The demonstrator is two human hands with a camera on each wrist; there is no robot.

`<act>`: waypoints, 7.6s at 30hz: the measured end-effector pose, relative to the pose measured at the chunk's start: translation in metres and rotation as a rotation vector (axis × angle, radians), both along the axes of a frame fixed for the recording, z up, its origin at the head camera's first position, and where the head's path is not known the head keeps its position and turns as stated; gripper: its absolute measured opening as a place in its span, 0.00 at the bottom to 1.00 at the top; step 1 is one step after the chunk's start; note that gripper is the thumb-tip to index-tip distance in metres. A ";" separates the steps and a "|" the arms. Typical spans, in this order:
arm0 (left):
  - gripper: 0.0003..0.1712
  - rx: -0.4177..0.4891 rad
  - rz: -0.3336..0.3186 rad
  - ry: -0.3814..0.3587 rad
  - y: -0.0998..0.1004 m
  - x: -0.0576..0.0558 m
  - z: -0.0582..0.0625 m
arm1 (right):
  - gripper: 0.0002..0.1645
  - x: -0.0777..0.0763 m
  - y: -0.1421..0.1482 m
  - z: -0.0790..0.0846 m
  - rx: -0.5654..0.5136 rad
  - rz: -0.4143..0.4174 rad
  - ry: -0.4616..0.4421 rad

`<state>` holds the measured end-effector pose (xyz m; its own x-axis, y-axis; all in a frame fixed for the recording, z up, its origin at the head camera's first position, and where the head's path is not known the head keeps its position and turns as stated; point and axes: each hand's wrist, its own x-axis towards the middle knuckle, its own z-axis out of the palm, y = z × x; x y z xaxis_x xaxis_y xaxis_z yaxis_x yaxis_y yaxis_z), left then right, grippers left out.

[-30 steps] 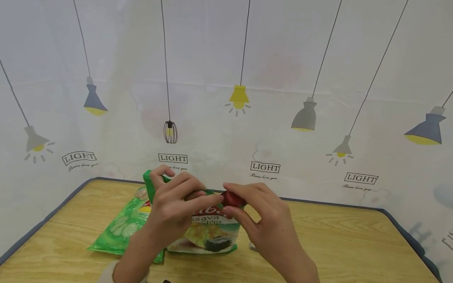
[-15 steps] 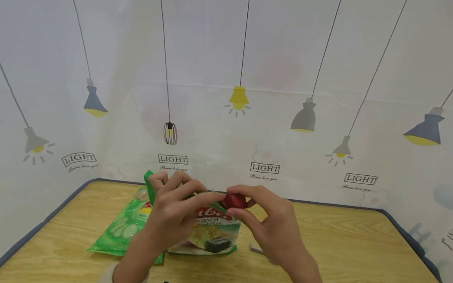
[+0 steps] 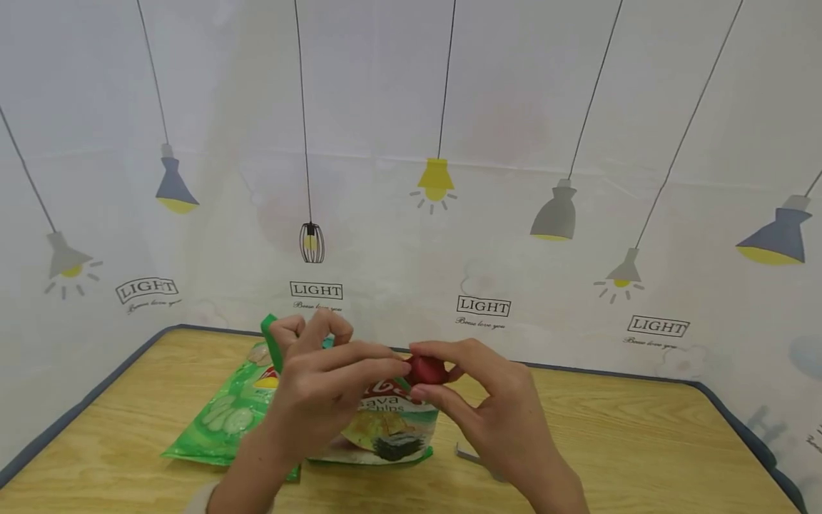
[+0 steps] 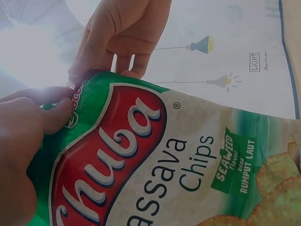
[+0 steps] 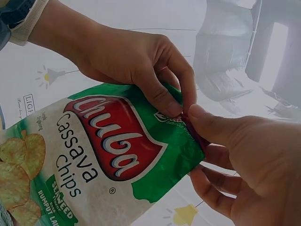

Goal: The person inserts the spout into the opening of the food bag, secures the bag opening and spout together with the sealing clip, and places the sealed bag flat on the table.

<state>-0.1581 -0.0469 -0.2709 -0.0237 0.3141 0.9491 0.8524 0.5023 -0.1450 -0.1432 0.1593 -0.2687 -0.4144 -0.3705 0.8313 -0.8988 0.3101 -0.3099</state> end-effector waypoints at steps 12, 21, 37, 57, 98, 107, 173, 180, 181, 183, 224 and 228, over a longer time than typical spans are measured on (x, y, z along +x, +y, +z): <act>0.15 0.025 0.018 -0.002 -0.002 -0.003 -0.001 | 0.35 -0.001 0.015 0.001 0.060 -0.063 -0.024; 0.18 0.041 -0.030 -0.018 -0.005 -0.007 -0.001 | 0.39 -0.007 0.078 -0.040 0.147 -0.308 -0.127; 0.11 0.049 -0.082 -0.063 -0.009 -0.008 -0.002 | 0.22 -0.012 0.152 -0.163 0.225 -0.176 -0.556; 0.21 0.064 -0.145 -0.019 -0.014 -0.012 0.001 | 0.20 -0.017 0.157 -0.188 0.259 -0.287 -0.397; 0.17 0.047 -0.117 -0.045 -0.013 -0.012 0.001 | 0.29 -0.023 0.116 -0.117 0.083 -0.297 -0.135; 0.16 0.038 -0.109 -0.059 -0.013 -0.012 0.001 | 0.19 -0.018 0.113 -0.069 0.029 -0.226 -0.015; 0.23 -0.145 -0.186 -0.178 -0.030 -0.003 0.010 | 0.09 -0.009 0.024 0.000 -0.062 0.125 0.252; 0.23 -0.130 -0.218 -0.176 -0.029 -0.002 0.010 | 0.09 -0.009 0.022 0.000 -0.079 0.157 0.242; 0.22 -0.125 -0.228 -0.183 -0.029 -0.002 0.010 | 0.09 -0.009 0.022 0.000 -0.081 0.163 0.242; 0.19 -0.112 -0.254 -0.193 -0.029 -0.001 0.011 | 0.09 -0.009 0.021 0.000 -0.081 0.166 0.244; 0.23 -0.195 -0.118 -0.220 -0.028 0.000 0.009 | 0.10 -0.004 0.017 0.010 -0.044 0.185 0.318; 0.21 -0.182 -0.112 -0.212 -0.028 -0.001 0.007 | 0.09 -0.004 0.017 0.008 -0.044 0.187 0.297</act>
<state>-0.1586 -0.0744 -0.2635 -0.1707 0.4901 0.8548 0.9219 0.3857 -0.0370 -0.1472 0.1763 -0.2604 -0.0807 -0.3779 0.9223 -0.9917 0.1237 -0.0361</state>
